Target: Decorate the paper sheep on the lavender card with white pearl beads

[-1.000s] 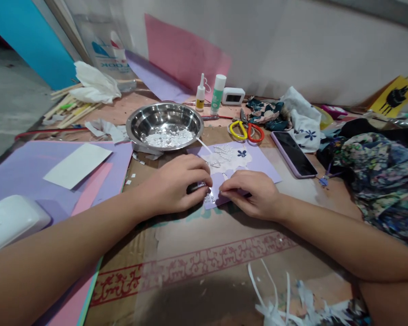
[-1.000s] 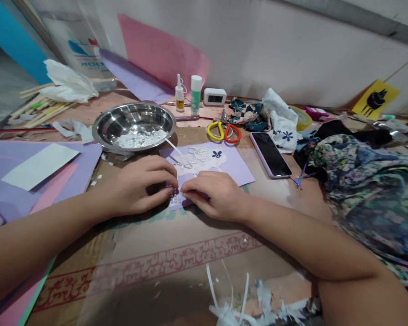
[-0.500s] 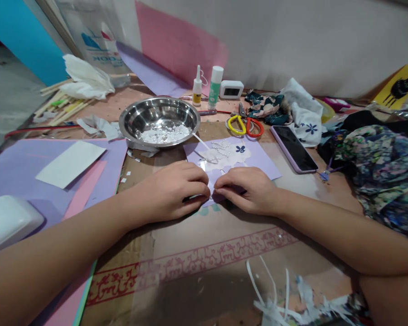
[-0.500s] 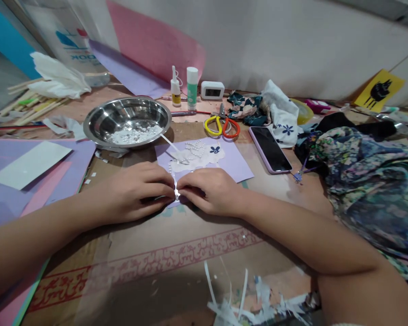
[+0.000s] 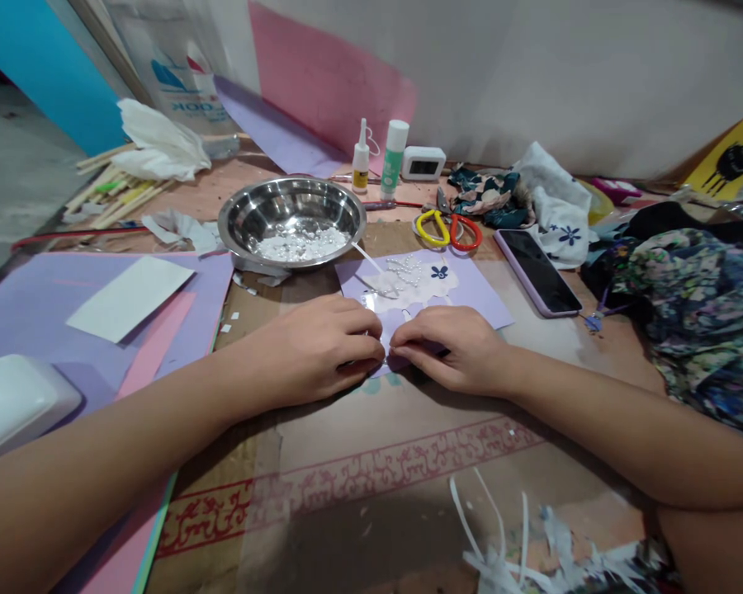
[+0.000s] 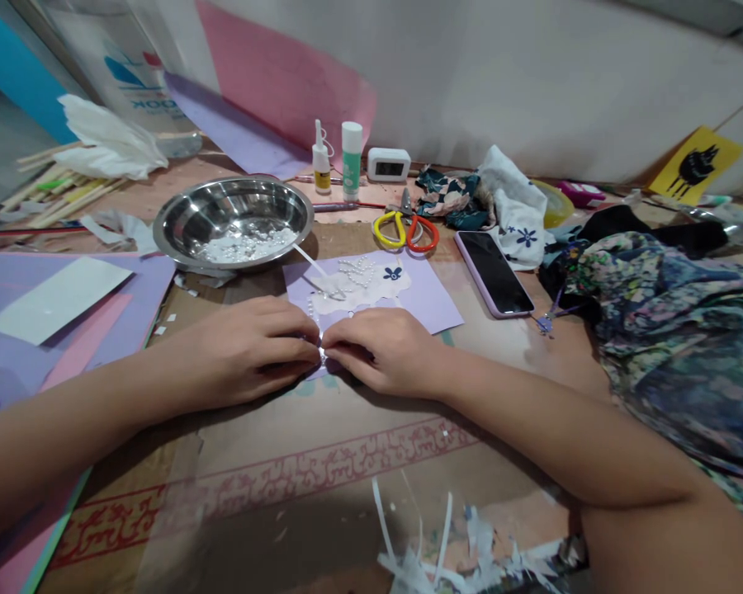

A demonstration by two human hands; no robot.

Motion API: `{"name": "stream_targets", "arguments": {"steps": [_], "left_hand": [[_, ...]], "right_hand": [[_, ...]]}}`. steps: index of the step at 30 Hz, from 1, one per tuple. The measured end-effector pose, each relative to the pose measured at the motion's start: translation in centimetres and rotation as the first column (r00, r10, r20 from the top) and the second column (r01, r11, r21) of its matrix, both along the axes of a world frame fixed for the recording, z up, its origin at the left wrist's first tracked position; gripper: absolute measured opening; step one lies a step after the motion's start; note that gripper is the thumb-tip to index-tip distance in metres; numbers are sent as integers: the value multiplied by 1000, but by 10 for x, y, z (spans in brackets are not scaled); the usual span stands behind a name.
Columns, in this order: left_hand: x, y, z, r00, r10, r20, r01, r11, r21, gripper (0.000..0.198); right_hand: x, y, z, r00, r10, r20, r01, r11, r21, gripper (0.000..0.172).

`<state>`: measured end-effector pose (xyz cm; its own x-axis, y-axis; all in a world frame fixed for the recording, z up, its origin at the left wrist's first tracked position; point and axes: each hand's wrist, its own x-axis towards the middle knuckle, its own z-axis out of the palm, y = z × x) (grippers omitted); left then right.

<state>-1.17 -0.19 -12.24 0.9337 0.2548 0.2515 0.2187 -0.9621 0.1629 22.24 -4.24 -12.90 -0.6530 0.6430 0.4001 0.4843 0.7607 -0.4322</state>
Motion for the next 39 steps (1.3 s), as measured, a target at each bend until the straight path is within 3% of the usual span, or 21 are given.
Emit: {"name": "stream_targets", "arguments": {"steps": [9,19,32,39], "left_hand": [[4,-2,3,1000,-27,10,26,996,84,22],[1,-2,0,997,-19,70,18,1000,16,24],[2,-3,4,998,-55,-41,61,982,180,23],[1,-7,-3,994,5,110,-16,994,105,21]], "right_hand": [[0,1,-1,1000,7,-10,-8,1000,-2,14],[0,1,-1,1000,10,-23,-10,1000,20,13],[-1,1,-1,1000,11,-26,-11,1000,-6,14],[-3,0,-1,999,11,-52,-10,1000,6,14]]}}
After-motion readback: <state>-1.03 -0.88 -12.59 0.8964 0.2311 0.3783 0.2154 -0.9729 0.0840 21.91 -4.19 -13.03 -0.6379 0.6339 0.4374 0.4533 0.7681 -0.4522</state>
